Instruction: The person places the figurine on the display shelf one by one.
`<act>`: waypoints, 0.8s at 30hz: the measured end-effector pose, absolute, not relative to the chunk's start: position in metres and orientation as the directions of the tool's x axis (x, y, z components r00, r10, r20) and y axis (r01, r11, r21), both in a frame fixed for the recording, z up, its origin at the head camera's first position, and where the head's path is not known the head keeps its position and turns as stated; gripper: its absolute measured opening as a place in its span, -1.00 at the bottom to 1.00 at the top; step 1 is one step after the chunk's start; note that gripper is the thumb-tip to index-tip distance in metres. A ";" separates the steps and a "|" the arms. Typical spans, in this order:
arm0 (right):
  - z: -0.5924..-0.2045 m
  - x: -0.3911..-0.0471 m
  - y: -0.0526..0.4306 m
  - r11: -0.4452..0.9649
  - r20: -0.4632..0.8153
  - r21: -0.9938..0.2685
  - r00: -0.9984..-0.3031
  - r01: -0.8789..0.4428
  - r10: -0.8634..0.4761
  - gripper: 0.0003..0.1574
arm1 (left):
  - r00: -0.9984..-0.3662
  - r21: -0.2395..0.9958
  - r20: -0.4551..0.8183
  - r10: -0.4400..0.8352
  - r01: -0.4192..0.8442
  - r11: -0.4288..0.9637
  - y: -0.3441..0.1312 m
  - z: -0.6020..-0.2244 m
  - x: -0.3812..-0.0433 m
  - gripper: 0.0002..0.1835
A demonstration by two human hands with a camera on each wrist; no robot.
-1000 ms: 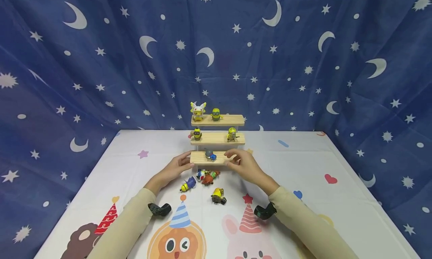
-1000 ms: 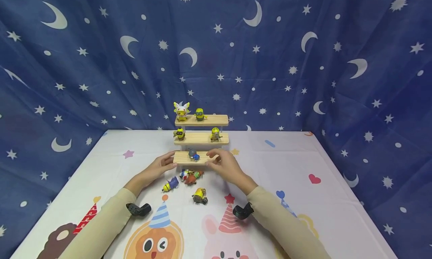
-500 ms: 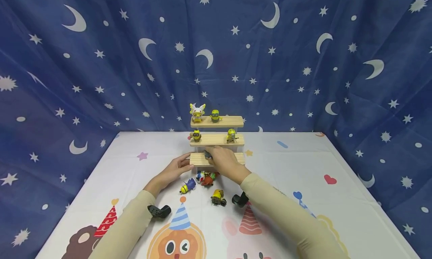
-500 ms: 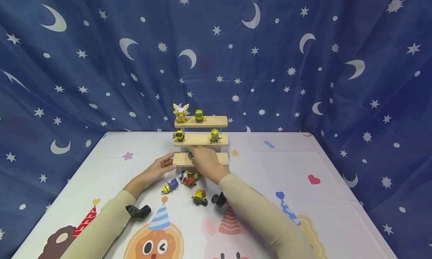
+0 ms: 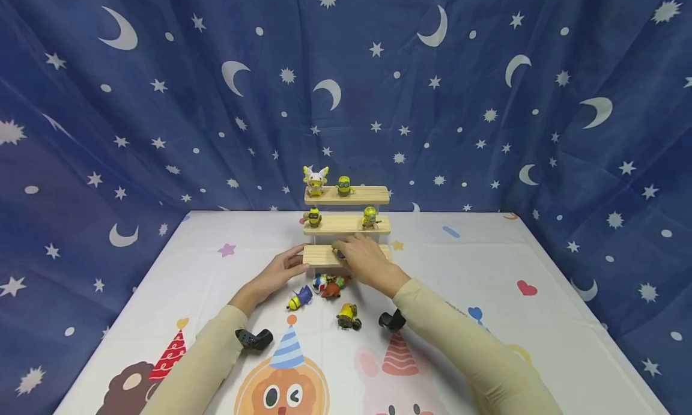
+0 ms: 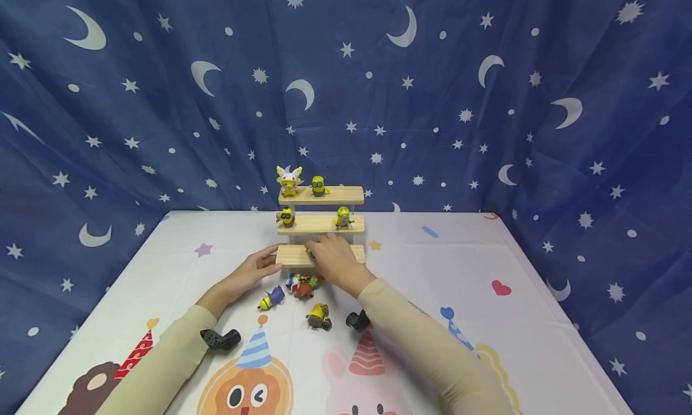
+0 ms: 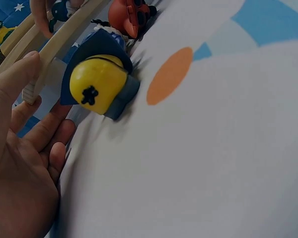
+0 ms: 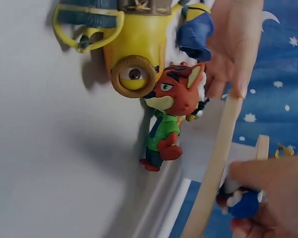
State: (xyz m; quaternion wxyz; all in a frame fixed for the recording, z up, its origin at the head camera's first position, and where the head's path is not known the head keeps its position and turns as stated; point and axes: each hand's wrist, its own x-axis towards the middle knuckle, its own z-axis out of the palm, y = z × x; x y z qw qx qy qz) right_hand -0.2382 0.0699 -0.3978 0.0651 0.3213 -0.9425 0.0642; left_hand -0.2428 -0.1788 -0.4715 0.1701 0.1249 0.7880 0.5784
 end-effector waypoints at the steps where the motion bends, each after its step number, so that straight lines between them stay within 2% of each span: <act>1: -0.398 -0.238 0.072 0.779 0.164 -0.138 -0.790 -0.612 -0.591 -0.56 | -0.912 0.954 -0.129 0.388 -0.007 0.301 -0.179 -0.472 -0.242 -0.17; 7: -0.398 -0.243 0.097 0.669 0.145 -0.558 -0.852 -0.491 -0.504 -0.56 | -0.917 0.954 -0.132 0.378 -0.013 0.301 -0.178 -0.474 -0.243 -0.18; 11: -0.404 -0.249 0.123 0.561 0.161 -0.702 -0.865 -0.439 -0.475 -0.55 | -0.912 0.956 -0.134 0.387 -0.016 0.292 -0.178 -0.474 -0.244 -0.18; 17: -0.409 -0.258 0.150 0.455 0.177 -0.766 -0.828 -0.455 -0.532 -0.58 | -0.914 0.955 -0.132 0.384 -0.014 0.296 -0.179 -0.472 -0.242 -0.17; 24: -0.401 -0.263 0.159 0.461 0.152 -0.740 -0.789 -0.490 -0.595 -0.55 | -0.913 0.951 -0.139 0.385 -0.015 0.308 -0.179 -0.472 -0.244 -0.16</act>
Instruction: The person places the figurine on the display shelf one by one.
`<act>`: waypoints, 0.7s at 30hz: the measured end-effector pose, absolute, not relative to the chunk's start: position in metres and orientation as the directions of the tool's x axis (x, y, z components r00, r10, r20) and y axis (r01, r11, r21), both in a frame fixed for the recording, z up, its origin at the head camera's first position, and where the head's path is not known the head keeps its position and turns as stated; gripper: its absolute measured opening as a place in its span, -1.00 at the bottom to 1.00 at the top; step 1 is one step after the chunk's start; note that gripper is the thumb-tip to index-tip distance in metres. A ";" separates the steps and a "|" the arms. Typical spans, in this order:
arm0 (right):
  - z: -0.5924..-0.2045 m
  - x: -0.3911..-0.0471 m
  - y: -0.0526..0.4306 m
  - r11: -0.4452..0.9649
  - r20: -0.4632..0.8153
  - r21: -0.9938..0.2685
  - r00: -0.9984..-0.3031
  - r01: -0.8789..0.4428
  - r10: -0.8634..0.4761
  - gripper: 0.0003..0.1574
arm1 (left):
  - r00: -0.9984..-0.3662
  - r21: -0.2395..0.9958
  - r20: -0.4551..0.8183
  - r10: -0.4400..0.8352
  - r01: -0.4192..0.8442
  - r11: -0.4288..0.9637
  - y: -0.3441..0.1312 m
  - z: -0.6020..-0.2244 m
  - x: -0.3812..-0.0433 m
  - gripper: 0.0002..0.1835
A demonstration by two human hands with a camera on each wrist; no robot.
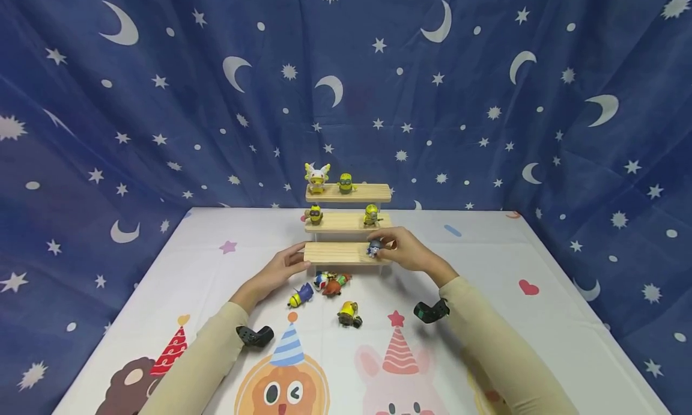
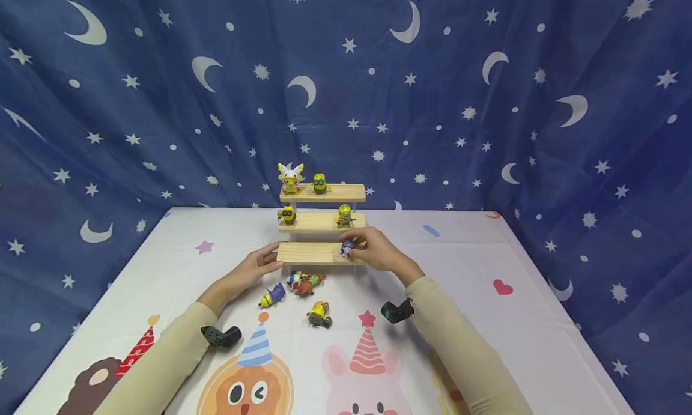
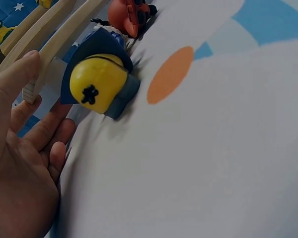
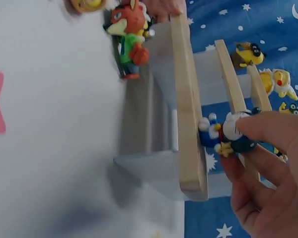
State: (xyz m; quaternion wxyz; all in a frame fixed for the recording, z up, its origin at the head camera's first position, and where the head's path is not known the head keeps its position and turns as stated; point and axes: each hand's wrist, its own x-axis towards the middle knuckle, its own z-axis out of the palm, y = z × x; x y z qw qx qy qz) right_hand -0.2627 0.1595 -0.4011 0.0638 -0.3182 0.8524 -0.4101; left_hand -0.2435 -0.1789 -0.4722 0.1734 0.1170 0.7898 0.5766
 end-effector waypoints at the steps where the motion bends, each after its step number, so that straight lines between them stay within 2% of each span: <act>1: -0.401 -0.263 0.160 0.465 0.142 -0.739 -0.788 -0.487 -0.599 -0.55 | -0.912 0.951 -0.139 0.385 -0.015 0.308 -0.179 -0.472 -0.244 -0.15; 12: -0.411 -0.266 0.159 0.476 0.140 -0.757 -0.823 -0.447 -0.551 -0.41 | -0.912 0.947 -0.148 0.382 -0.020 0.319 -0.177 -0.473 -0.246 -0.16; 21: -0.410 -0.264 0.162 0.484 0.147 -0.755 -0.834 -0.442 -0.533 -0.41 | -0.916 0.949 -0.148 0.372 -0.025 0.314 -0.178 -0.473 -0.244 -0.17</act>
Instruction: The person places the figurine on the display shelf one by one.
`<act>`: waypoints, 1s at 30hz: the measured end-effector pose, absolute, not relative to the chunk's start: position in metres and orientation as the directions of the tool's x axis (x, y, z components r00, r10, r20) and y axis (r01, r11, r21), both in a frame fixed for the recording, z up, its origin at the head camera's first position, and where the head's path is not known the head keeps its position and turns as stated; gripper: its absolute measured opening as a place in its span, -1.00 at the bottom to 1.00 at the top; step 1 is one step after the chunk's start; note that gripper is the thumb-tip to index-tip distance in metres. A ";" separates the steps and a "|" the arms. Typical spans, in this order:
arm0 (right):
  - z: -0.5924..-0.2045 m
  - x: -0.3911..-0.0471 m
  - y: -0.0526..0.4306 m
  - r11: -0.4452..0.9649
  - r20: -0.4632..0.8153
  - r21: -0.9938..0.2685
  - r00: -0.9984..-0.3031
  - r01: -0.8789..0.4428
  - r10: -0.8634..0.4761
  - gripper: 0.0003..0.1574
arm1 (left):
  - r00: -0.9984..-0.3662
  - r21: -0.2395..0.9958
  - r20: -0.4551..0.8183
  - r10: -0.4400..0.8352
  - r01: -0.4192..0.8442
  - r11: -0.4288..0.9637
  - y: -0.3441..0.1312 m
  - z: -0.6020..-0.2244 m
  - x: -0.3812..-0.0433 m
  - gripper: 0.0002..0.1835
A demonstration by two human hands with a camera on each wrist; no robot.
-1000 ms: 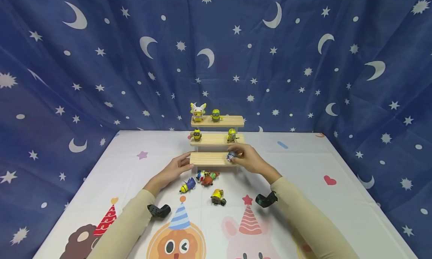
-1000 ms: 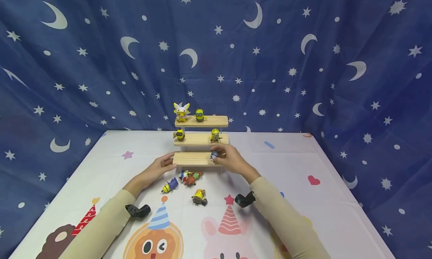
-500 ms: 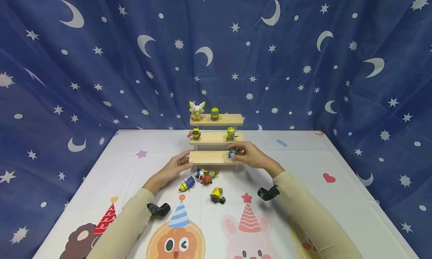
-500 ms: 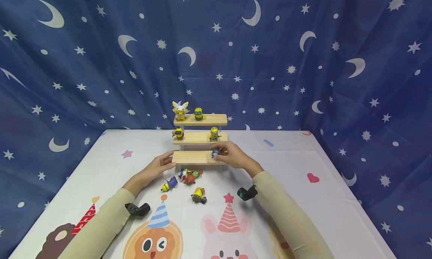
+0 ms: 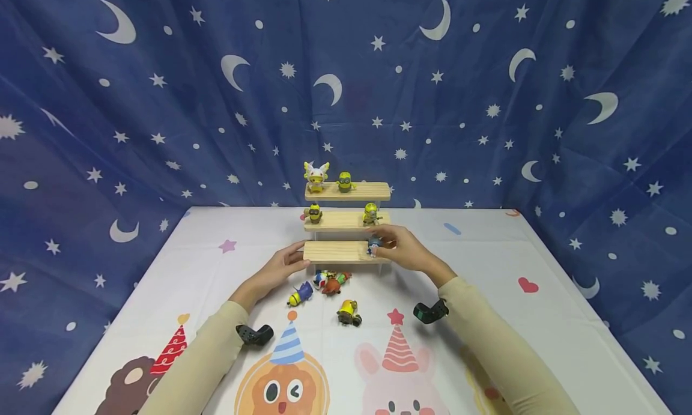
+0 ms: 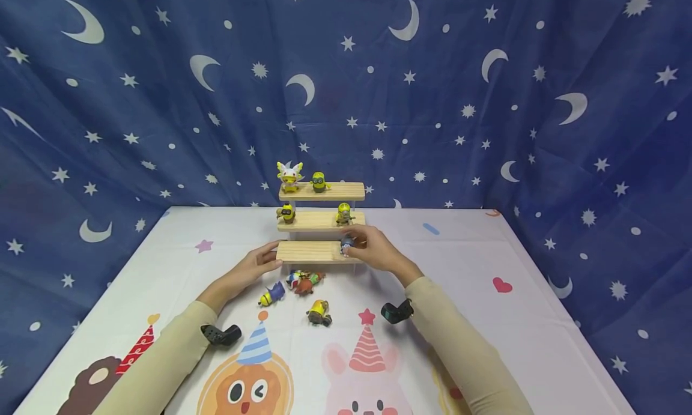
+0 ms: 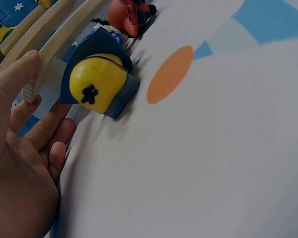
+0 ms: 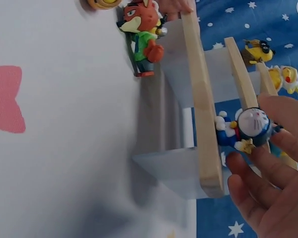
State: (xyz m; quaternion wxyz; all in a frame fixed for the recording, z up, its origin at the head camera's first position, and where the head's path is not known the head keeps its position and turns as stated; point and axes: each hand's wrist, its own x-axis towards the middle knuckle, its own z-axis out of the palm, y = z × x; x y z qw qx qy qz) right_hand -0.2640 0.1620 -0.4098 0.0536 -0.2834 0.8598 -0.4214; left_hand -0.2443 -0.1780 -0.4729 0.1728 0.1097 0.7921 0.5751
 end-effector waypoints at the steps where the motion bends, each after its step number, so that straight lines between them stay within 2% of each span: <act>1: -0.409 -0.262 0.164 0.487 0.148 -0.757 -0.841 -0.436 -0.521 -0.41 | -0.916 0.948 -0.149 0.373 -0.026 0.317 -0.178 -0.474 -0.244 -0.17; 4: -0.407 -0.255 0.172 0.506 0.172 -0.761 -0.879 -0.406 -0.445 -0.44 | -0.912 0.948 -0.154 0.379 -0.027 0.318 -0.177 -0.475 -0.244 -0.17; 7: -0.407 -0.244 0.184 0.543 0.237 -0.753 -0.923 -0.371 -0.302 -0.54 | -0.910 0.947 -0.150 0.386 -0.021 0.319 -0.177 -0.476 -0.245 -0.17; 10: -0.408 -0.231 0.192 0.566 0.316 -0.742 -0.932 -0.359 -0.177 -0.67 | -0.910 0.946 -0.146 0.389 -0.014 0.323 -0.178 -0.476 -0.247 -0.16; 12: -0.410 -0.221 0.191 0.553 0.343 -0.745 -0.925 -0.373 -0.162 -0.72 | -0.911 0.946 -0.150 0.385 -0.018 0.325 -0.179 -0.474 -0.247 -0.16; 15: -0.417 -0.205 0.179 0.497 0.314 -0.764 -0.909 -0.413 -0.273 -0.74 | -0.912 0.943 -0.149 0.383 -0.014 0.334 -0.179 -0.474 -0.247 -0.16; 19: -0.432 -0.188 0.154 0.463 0.153 -0.778 -0.843 -0.425 -0.516 -0.67 | -0.914 0.943 -0.146 0.378 -0.014 0.332 -0.180 -0.473 -0.247 -0.16; 21: -0.440 -0.182 0.142 0.495 0.072 -0.758 -0.809 -0.424 -0.583 -0.62 | -0.913 0.944 -0.146 0.381 -0.014 0.330 -0.181 -0.474 -0.247 -0.17; 25: -0.452 -0.177 0.121 0.585 -0.023 -0.690 -0.796 -0.425 -0.605 -0.56 | -0.914 0.949 -0.152 0.376 -0.028 0.315 -0.180 -0.477 -0.247 -0.17; 30: -0.453 -0.175 0.108 0.595 -0.032 -0.687 -0.801 -0.417 -0.598 -0.64 | -0.914 0.950 -0.148 0.377 -0.025 0.311 -0.179 -0.475 -0.247 -0.18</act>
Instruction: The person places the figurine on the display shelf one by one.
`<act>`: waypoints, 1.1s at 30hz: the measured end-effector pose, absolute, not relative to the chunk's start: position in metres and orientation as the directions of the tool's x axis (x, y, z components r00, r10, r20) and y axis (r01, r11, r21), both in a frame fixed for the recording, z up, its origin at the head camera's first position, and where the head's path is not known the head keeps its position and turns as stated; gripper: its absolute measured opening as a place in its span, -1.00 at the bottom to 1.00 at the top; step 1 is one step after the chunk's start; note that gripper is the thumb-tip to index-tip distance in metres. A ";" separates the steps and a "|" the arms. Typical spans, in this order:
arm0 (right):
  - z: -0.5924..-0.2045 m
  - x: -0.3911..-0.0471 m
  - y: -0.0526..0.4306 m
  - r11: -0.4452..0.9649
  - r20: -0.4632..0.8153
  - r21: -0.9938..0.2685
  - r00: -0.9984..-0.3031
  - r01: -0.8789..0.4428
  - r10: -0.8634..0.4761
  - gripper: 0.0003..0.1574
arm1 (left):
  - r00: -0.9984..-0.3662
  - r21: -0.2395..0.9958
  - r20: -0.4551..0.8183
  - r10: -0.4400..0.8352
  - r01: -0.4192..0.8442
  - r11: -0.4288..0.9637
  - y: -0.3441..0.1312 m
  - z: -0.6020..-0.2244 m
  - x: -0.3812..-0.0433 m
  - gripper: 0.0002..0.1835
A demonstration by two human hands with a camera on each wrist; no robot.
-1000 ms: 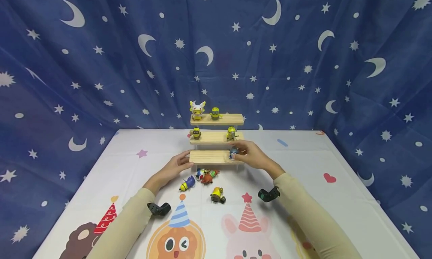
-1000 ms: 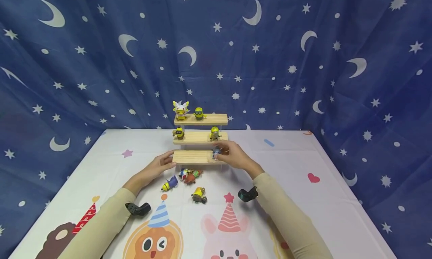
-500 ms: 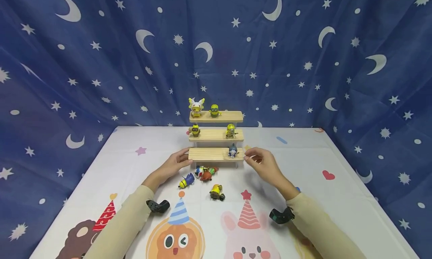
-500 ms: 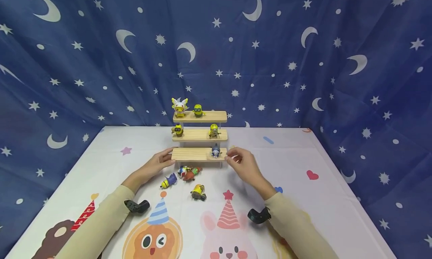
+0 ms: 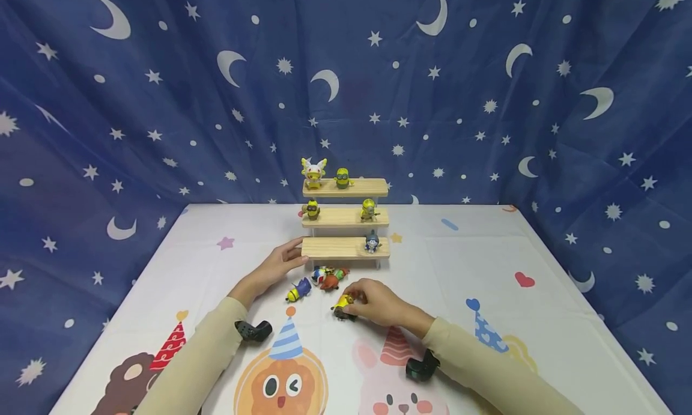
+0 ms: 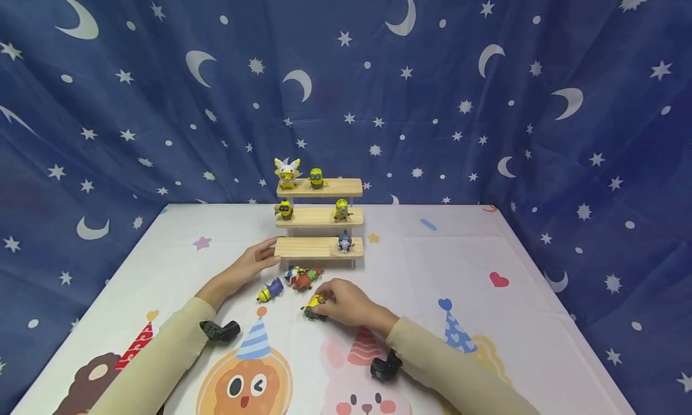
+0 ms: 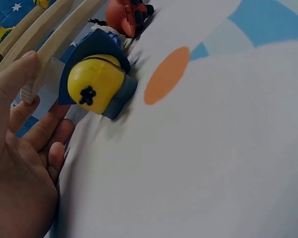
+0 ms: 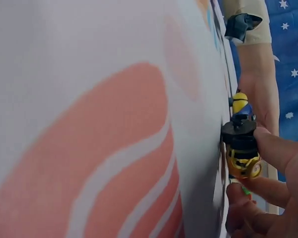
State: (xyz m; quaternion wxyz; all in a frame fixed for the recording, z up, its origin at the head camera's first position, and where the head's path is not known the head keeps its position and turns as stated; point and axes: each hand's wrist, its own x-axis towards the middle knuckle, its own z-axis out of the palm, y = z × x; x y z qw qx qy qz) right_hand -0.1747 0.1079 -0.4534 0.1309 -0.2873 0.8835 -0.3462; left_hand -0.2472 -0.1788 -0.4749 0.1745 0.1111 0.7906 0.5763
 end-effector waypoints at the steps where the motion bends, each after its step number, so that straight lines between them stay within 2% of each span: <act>1: -0.453 -0.175 0.106 0.573 -0.033 -0.714 -0.797 -0.403 -0.603 -0.67 | -0.914 0.949 -0.144 0.380 -0.019 0.315 -0.179 -0.474 -0.248 -0.18; 6: -0.451 -0.180 0.105 0.373 -0.043 -0.887 -0.758 -0.271 -0.651 -0.72 | -0.914 0.946 -0.139 0.381 -0.008 0.324 -0.180 -0.471 -0.251 -0.17; 9: -0.440 -0.184 0.109 0.236 -0.002 -0.951 -0.761 -0.198 -0.649 -0.68 | -0.915 0.945 -0.135 0.381 -0.003 0.327 -0.180 -0.469 -0.252 -0.16; 14: -0.408 -0.194 0.119 0.165 0.085 -0.961 -0.805 -0.222 -0.587 -0.58 | -0.914 0.945 -0.142 0.379 -0.011 0.326 -0.182 -0.471 -0.250 -0.15; 21: -0.346 -0.219 0.135 0.186 0.213 -0.922 -0.847 -0.339 -0.488 -0.62 | -0.910 0.954 -0.135 0.392 -0.013 0.299 -0.181 -0.476 -0.246 -0.16; 26: -0.293 -0.256 0.147 0.282 0.296 -0.864 -0.874 -0.417 -0.386 -0.57 | -0.912 0.958 -0.136 0.388 -0.021 0.286 -0.180 -0.479 -0.244 -0.15; 29: -0.282 -0.283 0.151 0.388 0.309 -0.817 -0.892 -0.426 -0.330 -0.56 | -0.911 0.960 -0.138 0.388 -0.027 0.279 -0.180 -0.478 -0.243 -0.15; 33: -0.287 -0.315 0.151 0.521 0.278 -0.761 -0.920 -0.387 -0.277 -0.56 | -0.913 0.959 -0.137 0.385 -0.024 0.283 -0.181 -0.475 -0.245 -0.15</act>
